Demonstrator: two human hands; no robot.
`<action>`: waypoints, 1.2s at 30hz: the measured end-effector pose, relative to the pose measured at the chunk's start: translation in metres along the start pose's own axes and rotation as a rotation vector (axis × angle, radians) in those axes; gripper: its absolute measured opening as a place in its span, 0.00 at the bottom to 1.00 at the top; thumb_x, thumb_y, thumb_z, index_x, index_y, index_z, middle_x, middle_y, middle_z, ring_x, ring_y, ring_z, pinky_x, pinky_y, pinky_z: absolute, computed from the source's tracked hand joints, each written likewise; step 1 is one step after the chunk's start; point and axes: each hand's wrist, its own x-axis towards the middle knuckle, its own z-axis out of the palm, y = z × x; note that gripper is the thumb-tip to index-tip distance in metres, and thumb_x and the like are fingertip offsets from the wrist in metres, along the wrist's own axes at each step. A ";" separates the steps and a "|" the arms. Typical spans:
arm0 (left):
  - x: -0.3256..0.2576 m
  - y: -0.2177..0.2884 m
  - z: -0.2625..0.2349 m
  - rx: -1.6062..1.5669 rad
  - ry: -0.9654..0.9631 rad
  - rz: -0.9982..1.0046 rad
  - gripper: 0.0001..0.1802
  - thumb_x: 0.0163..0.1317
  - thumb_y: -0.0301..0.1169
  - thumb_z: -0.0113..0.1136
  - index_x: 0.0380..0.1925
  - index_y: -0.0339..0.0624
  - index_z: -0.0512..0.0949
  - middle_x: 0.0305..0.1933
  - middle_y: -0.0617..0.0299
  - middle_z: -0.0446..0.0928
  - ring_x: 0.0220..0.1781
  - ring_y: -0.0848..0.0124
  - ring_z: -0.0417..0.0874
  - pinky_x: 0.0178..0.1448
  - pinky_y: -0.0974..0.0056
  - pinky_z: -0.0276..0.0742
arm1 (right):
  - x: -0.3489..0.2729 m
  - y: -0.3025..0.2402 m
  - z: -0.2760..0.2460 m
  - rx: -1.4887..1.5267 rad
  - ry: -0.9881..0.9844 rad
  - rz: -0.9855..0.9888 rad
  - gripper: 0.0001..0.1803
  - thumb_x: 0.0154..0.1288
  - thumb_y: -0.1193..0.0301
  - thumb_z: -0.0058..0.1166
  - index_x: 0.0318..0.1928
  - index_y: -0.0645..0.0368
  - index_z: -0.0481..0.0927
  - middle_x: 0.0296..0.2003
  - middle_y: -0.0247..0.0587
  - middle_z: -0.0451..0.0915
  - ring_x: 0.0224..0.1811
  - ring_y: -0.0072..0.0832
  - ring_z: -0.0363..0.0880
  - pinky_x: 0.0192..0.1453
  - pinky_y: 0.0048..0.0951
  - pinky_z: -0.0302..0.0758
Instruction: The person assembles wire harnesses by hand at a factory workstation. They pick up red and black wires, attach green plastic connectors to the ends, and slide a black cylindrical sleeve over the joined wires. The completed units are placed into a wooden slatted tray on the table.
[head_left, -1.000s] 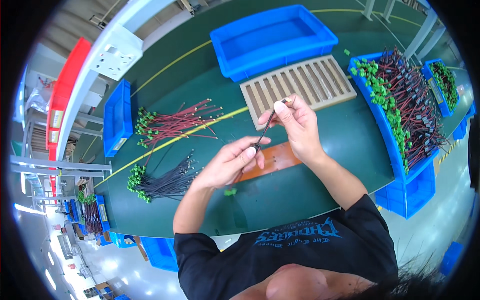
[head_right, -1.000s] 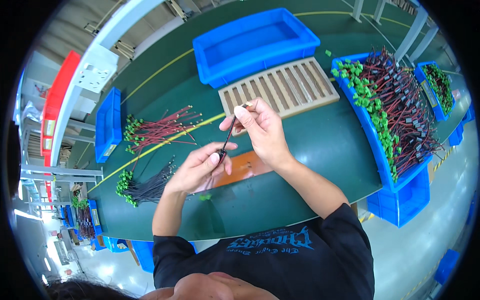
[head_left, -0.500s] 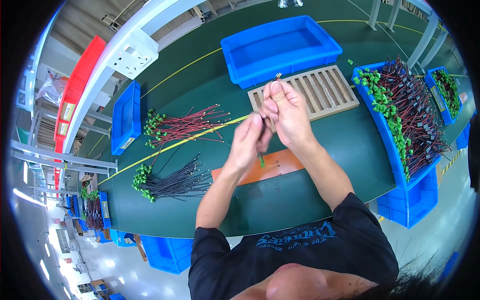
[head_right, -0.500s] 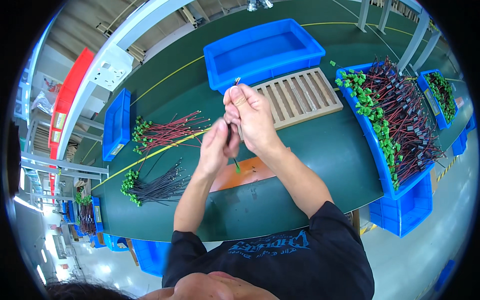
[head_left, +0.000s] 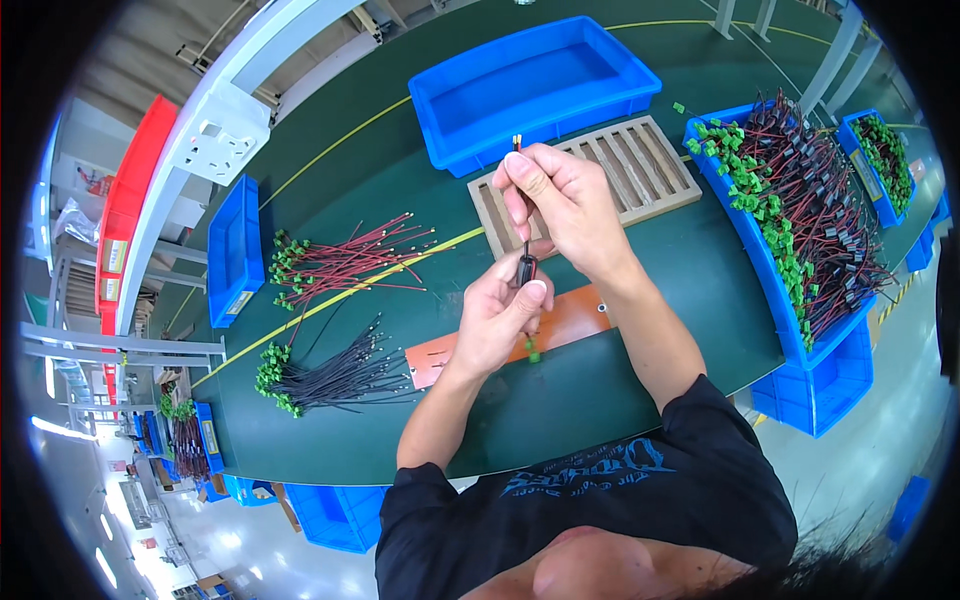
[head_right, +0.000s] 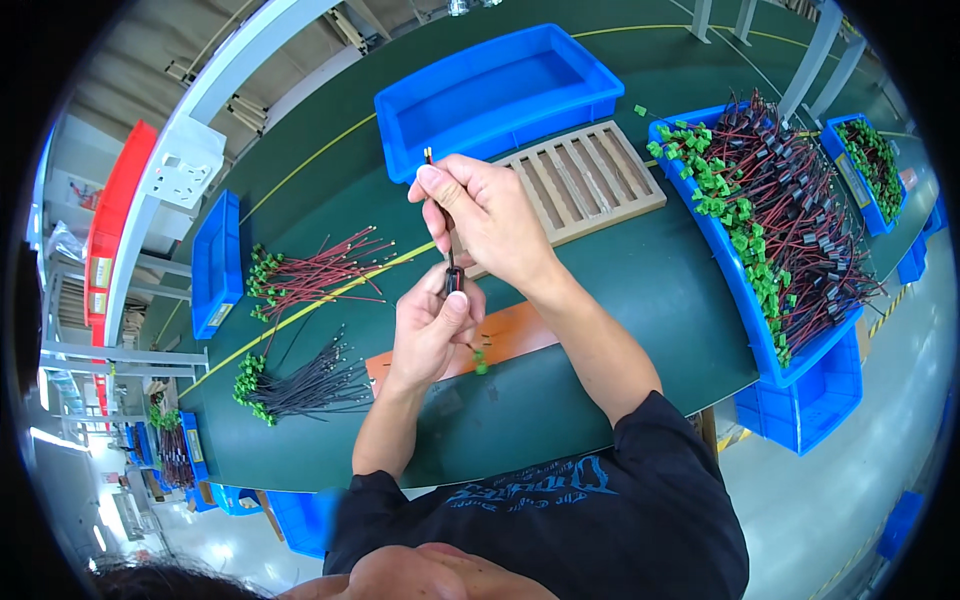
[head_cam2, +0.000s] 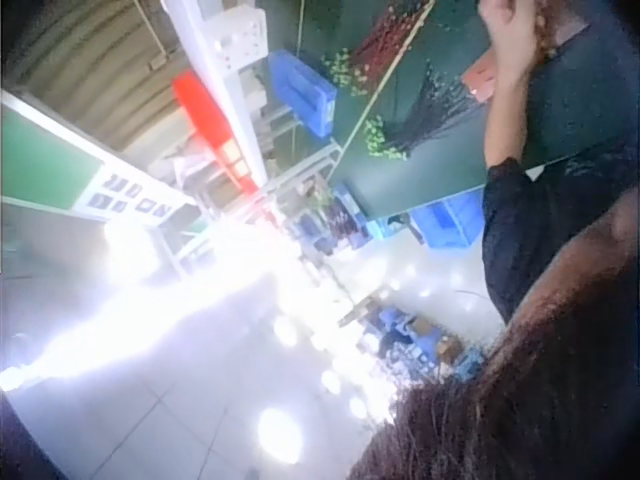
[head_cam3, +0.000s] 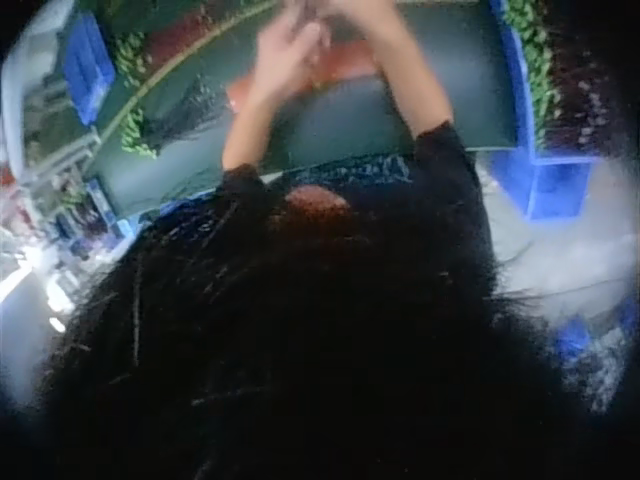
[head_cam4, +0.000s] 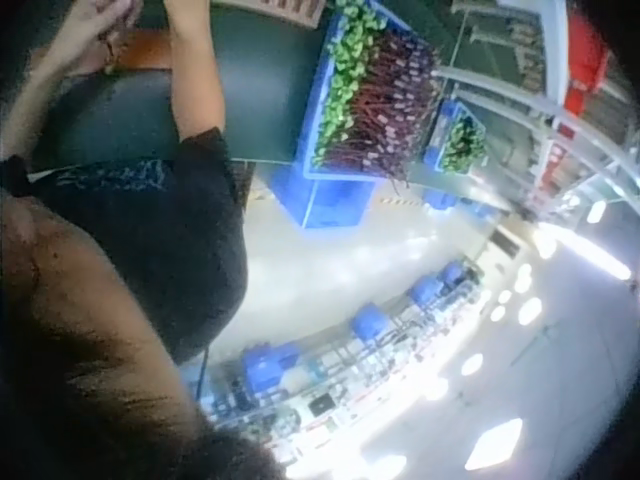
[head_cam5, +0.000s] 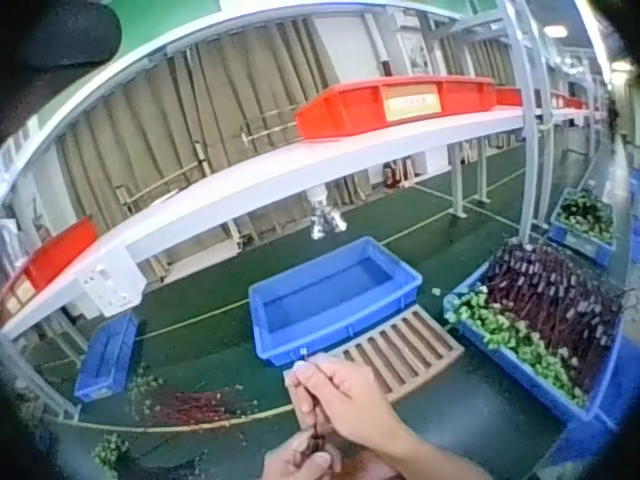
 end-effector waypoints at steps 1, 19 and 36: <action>-0.001 0.003 0.001 -0.015 0.003 0.004 0.33 0.80 0.46 0.53 0.72 0.32 0.64 0.36 0.57 0.76 0.24 0.82 0.59 0.28 0.74 0.56 | -0.001 -0.002 0.000 -0.010 0.009 -0.003 0.16 0.82 0.63 0.50 0.39 0.62 0.82 0.23 0.30 0.78 0.21 0.15 0.75 0.24 0.19 0.71; -0.013 -0.011 0.008 0.111 -0.001 0.096 0.18 0.83 0.36 0.47 0.60 0.34 0.74 0.33 0.63 0.79 0.26 0.82 0.66 0.32 0.72 0.67 | -0.025 -0.023 0.012 -0.266 0.079 -0.198 0.15 0.81 0.68 0.51 0.37 0.63 0.83 0.19 0.32 0.78 0.20 0.15 0.74 0.23 0.22 0.69; -0.014 -0.020 0.013 -0.131 -0.184 -0.325 0.18 0.83 0.34 0.46 0.60 0.33 0.78 0.31 0.61 0.81 0.24 0.82 0.70 0.29 0.72 0.67 | -0.006 0.009 -0.002 -0.981 0.197 -0.407 0.11 0.80 0.67 0.54 0.44 0.61 0.84 0.25 0.49 0.81 0.21 0.37 0.81 0.27 0.36 0.73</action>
